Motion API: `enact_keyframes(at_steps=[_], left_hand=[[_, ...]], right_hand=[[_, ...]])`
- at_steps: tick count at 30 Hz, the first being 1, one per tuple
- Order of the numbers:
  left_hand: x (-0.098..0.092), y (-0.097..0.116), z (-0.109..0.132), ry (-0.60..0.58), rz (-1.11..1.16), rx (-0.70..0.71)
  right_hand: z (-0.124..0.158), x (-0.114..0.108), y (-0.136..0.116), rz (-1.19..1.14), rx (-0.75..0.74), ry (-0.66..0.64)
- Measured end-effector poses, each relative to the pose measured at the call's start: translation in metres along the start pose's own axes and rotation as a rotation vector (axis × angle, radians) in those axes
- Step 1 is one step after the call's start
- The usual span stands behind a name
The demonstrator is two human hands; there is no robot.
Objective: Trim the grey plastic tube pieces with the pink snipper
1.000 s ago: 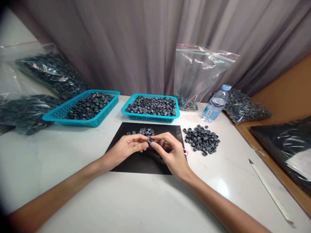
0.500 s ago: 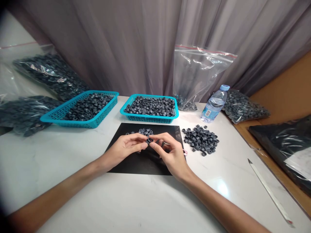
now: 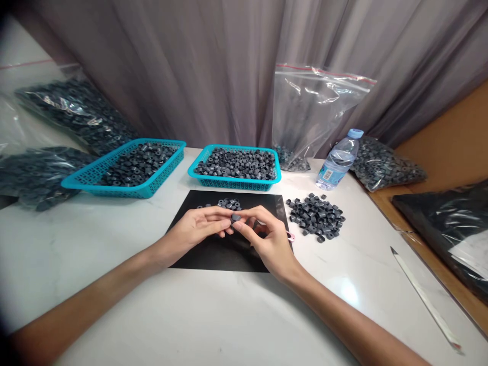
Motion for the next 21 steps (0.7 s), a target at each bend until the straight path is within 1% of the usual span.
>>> enact_keyframes(at_steps=[3, 5, 9, 12, 14, 16, 19, 21], left_hand=[[-0.001, -0.002, 0.000, -0.004, 0.021, -0.003], [-0.001, -0.003, 0.000, -0.006, 0.029, -0.012], [-0.001, -0.003, 0.001, 0.014, 0.019, -0.045], [-0.002, -0.002, 0.002, 0.040, -0.043, -0.044], [-0.001, -0.001, 0.002, 0.036, -0.092, -0.026], [0.000, -0.001, 0.003, 0.016, -0.125, -0.009], [-0.001, 0.003, 0.004, -0.006, -0.188, 0.016], [-0.006, 0.010, 0.006, 0.032, -0.343, 0.067]], right_hand=[[0.000, 0.000, -0.001, 0.022, -0.017, -0.007], [0.000, 0.000, -0.004, 0.084, -0.061, -0.014], [0.003, 0.000, -0.009, 0.314, -0.247, -0.055], [0.007, 0.002, -0.007, 0.464, -0.380, -0.100], [0.009, 0.002, -0.005, 0.537, -0.439, -0.085], [0.009, 0.001, -0.004, 0.582, -0.460, -0.044], [0.006, 0.000, -0.004, 0.562, -0.430, -0.024], [0.004, 0.000, -0.004, 0.525, -0.393, -0.021]])
Point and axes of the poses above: each hand's wrist, its own z-axis away from the middle knuckle, its own x-axis out of the palm, y = z × x, the point moved 3 cm from there along -z, towards the middle knuckle, and after that the axes turned 6 degrees about -x, right-handed, at the moved point
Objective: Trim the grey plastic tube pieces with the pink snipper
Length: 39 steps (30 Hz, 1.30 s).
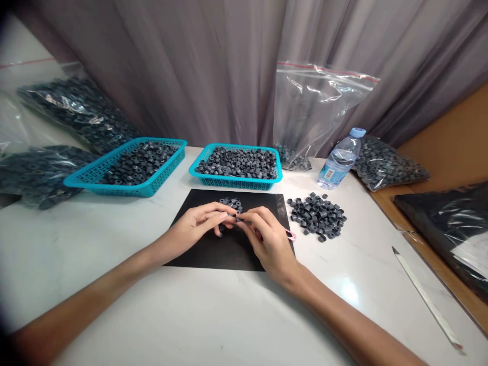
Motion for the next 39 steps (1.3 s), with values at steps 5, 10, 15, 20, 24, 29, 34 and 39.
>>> enact_keyframes(at_steps=[5, 10, 15, 20, 24, 29, 34, 39], left_hand=[[-0.024, 0.010, 0.004, -0.049, -0.500, 0.132], [-0.028, 0.005, 0.003, -0.190, -0.619, 0.153], [-0.020, 0.004, 0.004, -0.192, -0.605, 0.182], [-0.021, 0.010, 0.006, -0.135, -0.542, 0.201], [-0.020, 0.016, 0.008, -0.053, -0.551, 0.286], [-0.019, 0.016, 0.009, 0.016, -0.412, 0.280], [-0.016, 0.013, 0.007, 0.044, -0.191, 0.228], [-0.013, 0.009, 0.005, 0.000, 0.038, 0.174]], right_hand=[[-0.002, -0.002, 0.004, 0.003, 0.081, 0.013], [0.000, 0.000, 0.007, 0.034, 0.103, 0.006], [0.001, 0.002, 0.009, 0.060, 0.105, -0.009], [0.001, 0.002, 0.008, 0.086, 0.068, -0.010], [0.000, 0.002, 0.007, 0.037, 0.083, -0.026], [-0.002, 0.006, 0.004, -0.060, 0.075, -0.177], [0.000, 0.009, -0.001, -0.025, -0.070, -0.282], [0.002, 0.014, -0.006, 0.063, -0.240, -0.409]])
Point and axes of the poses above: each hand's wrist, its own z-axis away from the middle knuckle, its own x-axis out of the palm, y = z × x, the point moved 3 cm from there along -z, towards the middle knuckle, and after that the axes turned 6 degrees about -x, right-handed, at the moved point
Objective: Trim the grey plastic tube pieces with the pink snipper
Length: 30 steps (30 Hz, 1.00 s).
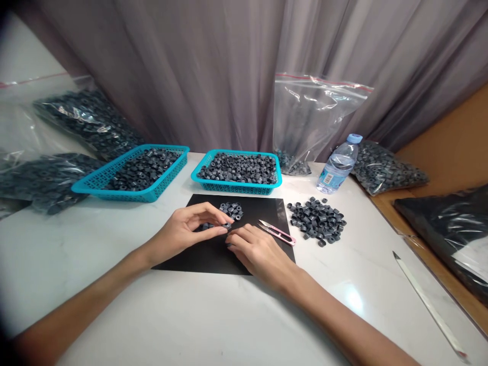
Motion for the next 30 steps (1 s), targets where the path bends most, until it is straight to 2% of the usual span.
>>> enact_keyframes(at_steps=[3, 5, 8, 12, 15, 19, 22, 26, 30], left_hand=[[0.000, -0.003, -0.001, -0.002, 0.061, -0.019], [0.000, -0.003, -0.001, -0.002, 0.076, -0.028], [-0.001, -0.003, -0.001, 0.000, 0.070, -0.038], [-0.001, 0.000, -0.002, 0.011, 0.008, -0.050], [0.000, -0.002, -0.003, 0.025, -0.016, -0.066], [0.006, -0.012, -0.005, 0.101, 0.045, -0.131], [0.014, -0.021, -0.005, 0.114, 0.110, -0.195], [0.024, -0.022, -0.003, 0.071, 0.254, -0.277], [0.029, -0.020, 0.001, 0.036, 0.471, -0.488]], right_hand=[[0.001, 0.002, 0.000, -0.004, -0.013, -0.018], [0.002, 0.002, 0.003, -0.049, 0.024, 0.022], [0.004, -0.003, 0.010, -0.201, 0.177, 0.173], [0.003, -0.008, 0.018, -0.537, 0.440, 0.341], [0.001, -0.008, 0.020, -0.766, 0.539, 0.408], [0.001, -0.006, 0.022, -0.929, 0.626, 0.476], [0.003, -0.006, 0.026, -0.980, 0.659, 0.538], [0.004, -0.006, 0.028, -0.946, 0.663, 0.569], [0.006, -0.005, 0.031, -0.891, 0.663, 0.579]])
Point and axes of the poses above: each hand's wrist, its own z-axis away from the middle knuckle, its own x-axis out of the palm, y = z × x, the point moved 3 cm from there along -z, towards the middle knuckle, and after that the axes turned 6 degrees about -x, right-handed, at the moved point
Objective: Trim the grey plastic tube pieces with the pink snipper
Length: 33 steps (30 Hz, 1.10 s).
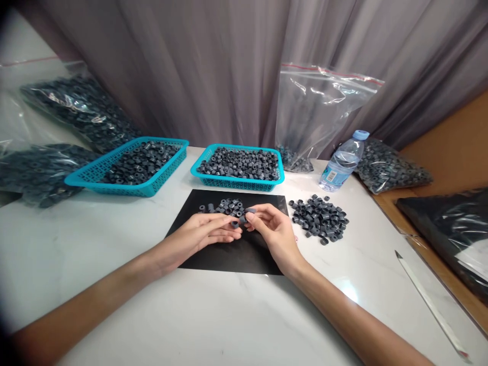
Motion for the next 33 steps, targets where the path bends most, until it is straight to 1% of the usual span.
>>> enact_keyframes(at_steps=[2, 5, 9, 11, 13, 16, 18, 20, 22, 24, 26, 28, 29, 30, 32, 33], left_hand=[[0.000, 0.000, 0.000, 0.002, 0.059, -0.054], [0.000, -0.001, 0.000, -0.032, 0.106, -0.068], [0.002, -0.001, 0.002, -0.085, 0.120, -0.068], [0.004, -0.001, 0.004, -0.087, 0.129, -0.075], [0.004, -0.001, 0.005, -0.082, 0.153, -0.083], [0.003, -0.001, 0.004, -0.075, 0.194, -0.086], [0.001, -0.002, 0.003, -0.072, 0.205, -0.086], [0.000, -0.004, 0.002, -0.067, 0.188, -0.093], [0.000, -0.004, 0.001, -0.073, 0.141, -0.093], [0.000, -0.004, 0.001, -0.074, 0.084, -0.065], [0.000, -0.003, 0.002, -0.081, 0.018, -0.012], [-0.003, 0.000, 0.001, -0.071, -0.094, 0.074], [-0.006, 0.003, 0.001, -0.049, -0.184, 0.145], [-0.011, 0.006, 0.000, 0.011, -0.294, 0.222], [-0.021, 0.012, -0.002, 0.126, -0.465, 0.343], [-0.026, 0.015, -0.004, 0.176, -0.484, 0.387]], right_hand=[[-0.001, -0.002, 0.001, 0.018, -0.010, 0.026], [-0.002, -0.003, 0.000, 0.033, -0.032, 0.050], [0.002, 0.002, -0.008, 0.090, -0.106, 0.013], [0.007, 0.006, -0.013, 0.167, -0.169, -0.030], [0.011, 0.008, -0.017, 0.307, -0.254, -0.087], [0.016, 0.011, -0.019, 0.561, -0.447, -0.213], [0.017, 0.013, -0.017, 0.674, -0.566, -0.303], [0.016, 0.014, -0.014, 0.730, -0.610, -0.341], [0.015, 0.013, -0.012, 0.737, -0.584, -0.321], [0.014, 0.013, -0.011, 0.695, -0.518, -0.282], [0.010, 0.011, -0.011, 0.627, -0.433, -0.243], [0.001, 0.006, -0.014, 0.568, -0.377, -0.177], [-0.007, 0.002, -0.020, 0.560, -0.379, -0.131], [-0.018, -0.003, -0.028, 0.569, -0.403, -0.079], [-0.047, -0.017, -0.056, 0.659, -0.523, 0.021], [-0.066, -0.025, -0.075, 0.708, -0.594, 0.061]])
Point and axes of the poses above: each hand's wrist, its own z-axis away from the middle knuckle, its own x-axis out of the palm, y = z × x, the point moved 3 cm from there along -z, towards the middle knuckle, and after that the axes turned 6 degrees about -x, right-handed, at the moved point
